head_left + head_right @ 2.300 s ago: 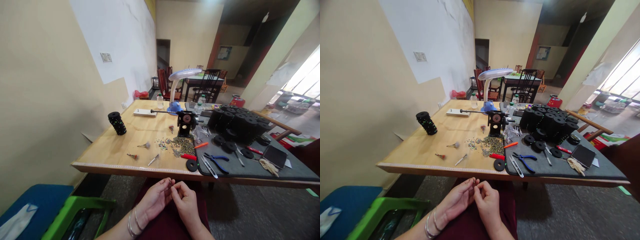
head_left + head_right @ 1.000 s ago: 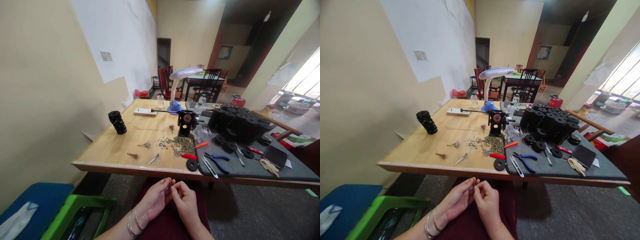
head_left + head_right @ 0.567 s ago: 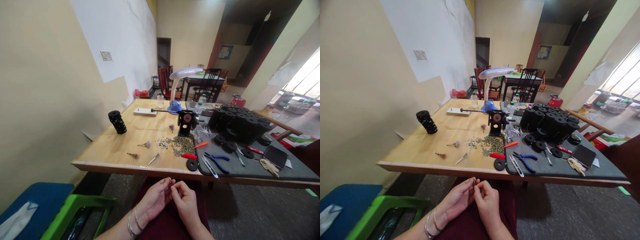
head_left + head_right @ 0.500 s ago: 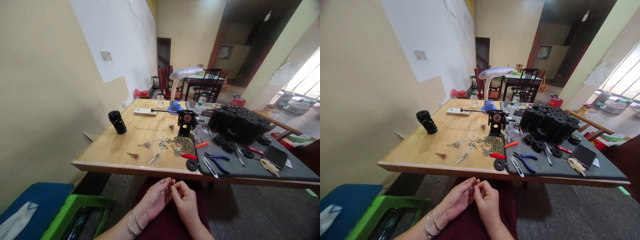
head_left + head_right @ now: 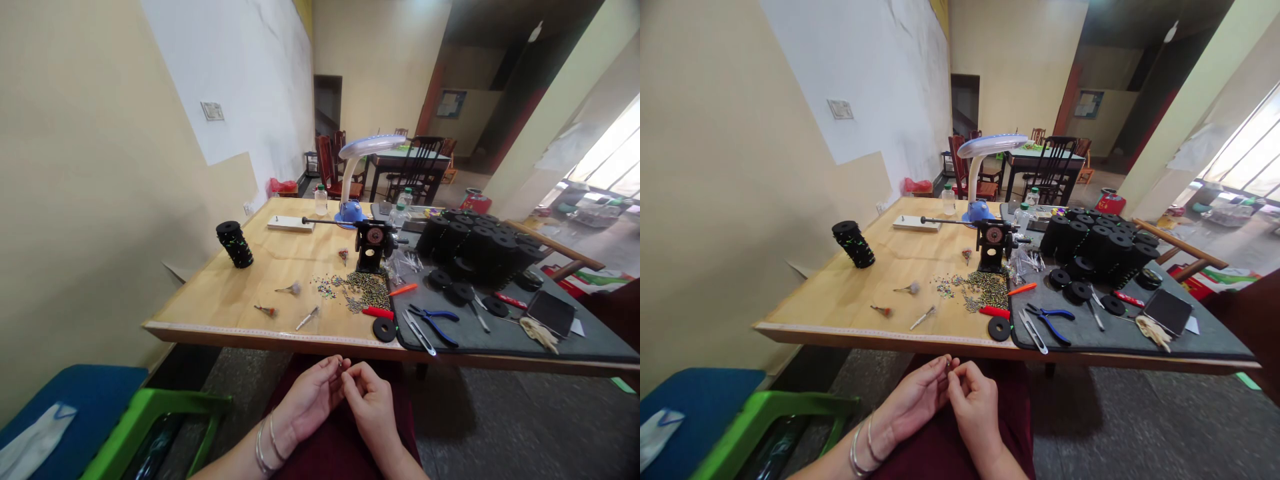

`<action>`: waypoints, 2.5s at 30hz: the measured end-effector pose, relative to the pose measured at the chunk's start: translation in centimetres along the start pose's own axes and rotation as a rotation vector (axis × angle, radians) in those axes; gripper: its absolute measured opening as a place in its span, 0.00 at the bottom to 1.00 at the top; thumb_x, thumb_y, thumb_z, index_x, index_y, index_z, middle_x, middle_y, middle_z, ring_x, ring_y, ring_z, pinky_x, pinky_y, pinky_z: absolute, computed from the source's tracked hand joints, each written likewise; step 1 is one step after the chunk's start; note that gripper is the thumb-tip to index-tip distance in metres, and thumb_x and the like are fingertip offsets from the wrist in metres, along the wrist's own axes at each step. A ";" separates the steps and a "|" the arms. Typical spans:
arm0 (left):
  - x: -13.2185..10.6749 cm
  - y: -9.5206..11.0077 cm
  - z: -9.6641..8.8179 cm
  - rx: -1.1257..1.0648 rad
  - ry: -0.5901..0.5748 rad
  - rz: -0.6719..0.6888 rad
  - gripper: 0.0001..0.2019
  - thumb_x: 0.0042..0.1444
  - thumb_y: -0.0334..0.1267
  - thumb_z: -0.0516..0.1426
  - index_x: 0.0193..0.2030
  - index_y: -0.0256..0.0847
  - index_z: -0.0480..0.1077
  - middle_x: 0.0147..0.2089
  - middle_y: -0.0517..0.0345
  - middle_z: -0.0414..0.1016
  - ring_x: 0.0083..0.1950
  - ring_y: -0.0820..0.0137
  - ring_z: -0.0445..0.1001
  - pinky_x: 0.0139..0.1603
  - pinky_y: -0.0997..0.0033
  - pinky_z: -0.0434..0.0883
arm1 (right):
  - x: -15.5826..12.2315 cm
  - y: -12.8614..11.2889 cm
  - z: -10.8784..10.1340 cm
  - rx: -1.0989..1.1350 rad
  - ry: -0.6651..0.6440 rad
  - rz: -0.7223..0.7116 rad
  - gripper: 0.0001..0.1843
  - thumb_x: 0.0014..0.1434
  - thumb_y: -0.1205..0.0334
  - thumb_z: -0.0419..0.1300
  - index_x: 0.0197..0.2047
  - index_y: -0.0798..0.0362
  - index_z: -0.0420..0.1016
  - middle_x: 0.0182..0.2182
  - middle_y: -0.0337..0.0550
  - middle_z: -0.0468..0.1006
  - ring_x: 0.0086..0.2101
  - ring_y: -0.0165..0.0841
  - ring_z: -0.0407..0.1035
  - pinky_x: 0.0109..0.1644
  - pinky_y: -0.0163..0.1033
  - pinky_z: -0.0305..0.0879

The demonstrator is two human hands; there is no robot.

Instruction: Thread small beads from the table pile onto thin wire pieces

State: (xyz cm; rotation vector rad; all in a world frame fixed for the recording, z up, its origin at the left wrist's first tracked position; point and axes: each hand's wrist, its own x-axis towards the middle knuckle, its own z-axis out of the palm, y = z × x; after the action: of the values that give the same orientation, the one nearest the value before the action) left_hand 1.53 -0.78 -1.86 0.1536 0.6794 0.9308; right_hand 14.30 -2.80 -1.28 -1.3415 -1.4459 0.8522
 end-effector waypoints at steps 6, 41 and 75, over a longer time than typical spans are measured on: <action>-0.1 0.0 0.0 0.002 0.008 0.001 0.01 0.55 0.30 0.60 0.34 0.36 0.74 0.36 0.54 0.80 0.37 0.70 0.78 0.40 0.72 0.71 | -0.1 0.0 0.0 -0.006 -0.006 0.000 0.13 0.56 0.58 0.57 0.23 0.55 0.69 0.14 0.29 0.57 0.16 0.25 0.50 0.20 0.30 0.47; -0.1 0.0 0.2 0.034 -0.001 0.022 0.03 0.51 0.32 0.64 0.33 0.36 0.75 0.36 0.53 0.80 0.37 0.70 0.77 0.41 0.72 0.71 | -0.1 0.7 0.1 -0.003 -0.029 0.033 0.13 0.57 0.57 0.57 0.24 0.55 0.69 0.15 0.30 0.57 0.17 0.25 0.50 0.22 0.31 0.47; -0.6 1.1 1.1 0.700 -0.028 0.468 0.07 0.48 0.36 0.64 0.34 0.37 0.79 0.37 0.50 0.81 0.41 0.62 0.75 0.47 0.67 0.69 | 0.9 0.9 -0.1 0.524 -0.155 0.411 0.21 0.48 0.44 0.63 0.27 0.56 0.69 0.11 0.24 0.55 0.13 0.19 0.43 0.16 0.29 0.36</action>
State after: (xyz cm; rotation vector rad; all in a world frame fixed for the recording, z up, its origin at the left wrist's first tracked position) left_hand 1.21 -0.40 -0.33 0.9773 0.9445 1.0961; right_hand 14.77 -1.76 -1.93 -1.1924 -0.9623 1.5120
